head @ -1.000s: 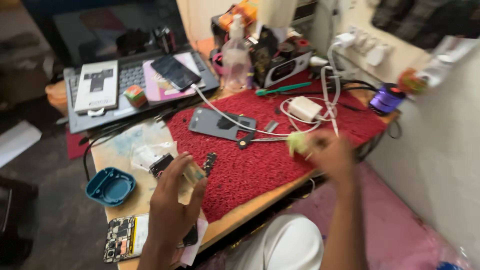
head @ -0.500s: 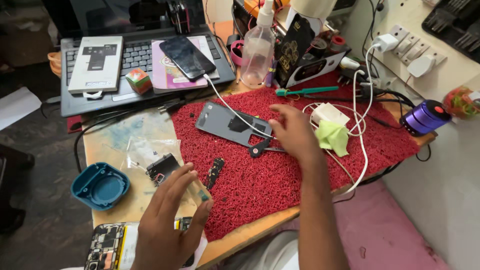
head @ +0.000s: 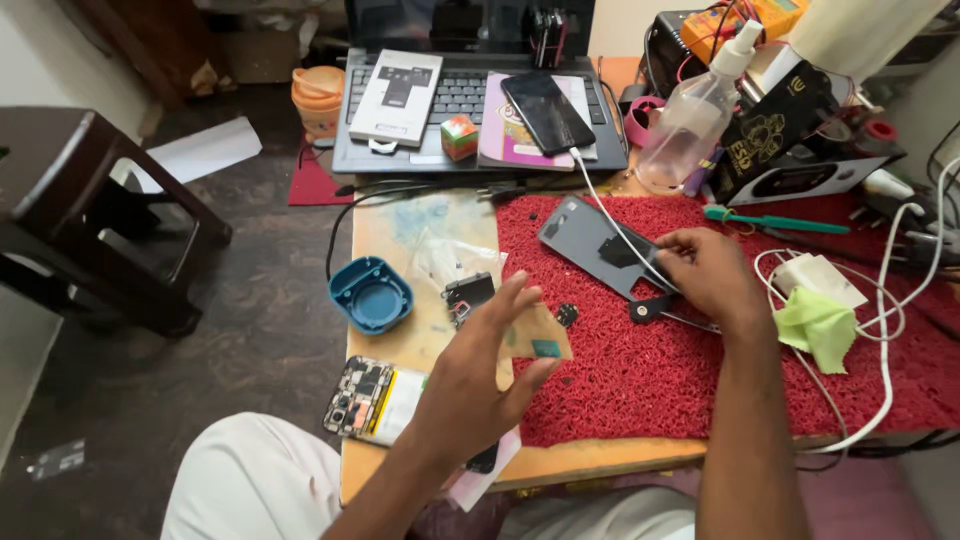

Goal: The person is repairing a disassembled smartphone on a cluttered workbench. They handle the phone's internal components, including the battery and motherboard, and use a green screwdriver to manipulate small parts. The person also picks up a small circuit board and applies a substance to it using a tool.

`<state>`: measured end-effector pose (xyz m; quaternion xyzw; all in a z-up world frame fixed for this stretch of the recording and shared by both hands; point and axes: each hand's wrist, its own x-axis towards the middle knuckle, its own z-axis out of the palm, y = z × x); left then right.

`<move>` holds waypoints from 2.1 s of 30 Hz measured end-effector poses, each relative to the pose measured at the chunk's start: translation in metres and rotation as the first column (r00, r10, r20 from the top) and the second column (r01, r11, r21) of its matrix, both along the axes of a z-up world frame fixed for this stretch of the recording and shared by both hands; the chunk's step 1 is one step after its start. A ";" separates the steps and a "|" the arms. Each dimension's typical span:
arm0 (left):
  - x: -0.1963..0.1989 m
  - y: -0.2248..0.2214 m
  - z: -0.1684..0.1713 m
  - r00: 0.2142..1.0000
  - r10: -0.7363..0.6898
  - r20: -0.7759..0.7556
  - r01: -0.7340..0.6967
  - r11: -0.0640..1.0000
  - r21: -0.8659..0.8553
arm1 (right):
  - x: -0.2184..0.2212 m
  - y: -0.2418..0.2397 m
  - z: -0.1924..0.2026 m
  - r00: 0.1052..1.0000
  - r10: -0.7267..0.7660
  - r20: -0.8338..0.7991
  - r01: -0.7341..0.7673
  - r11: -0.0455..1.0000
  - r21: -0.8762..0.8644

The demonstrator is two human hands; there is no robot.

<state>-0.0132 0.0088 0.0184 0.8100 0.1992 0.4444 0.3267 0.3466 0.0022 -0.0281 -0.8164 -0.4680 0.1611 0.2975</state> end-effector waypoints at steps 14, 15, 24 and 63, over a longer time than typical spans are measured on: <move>0.006 0.004 -0.013 0.998 -0.028 -0.054 0.027 1.000 -0.015 | -0.015 0.017 0.029 0.987 0.138 0.080 -0.125 0.981 -0.152; 0.005 0.004 -0.014 0.998 -0.020 -0.058 0.020 1.000 -0.001 | -0.019 0.013 0.030 0.996 0.081 0.036 -0.078 0.994 -0.079; 0.004 0.001 -0.011 0.999 -0.041 -0.030 0.043 0.996 0.081 | -0.082 -0.087 0.089 0.808 0.344 -0.479 0.178 0.631 0.755; 0.002 0.001 -0.005 0.995 -0.094 -0.036 0.100 0.973 0.209 | -0.145 -0.096 0.101 0.794 0.348 -0.499 0.118 0.717 0.687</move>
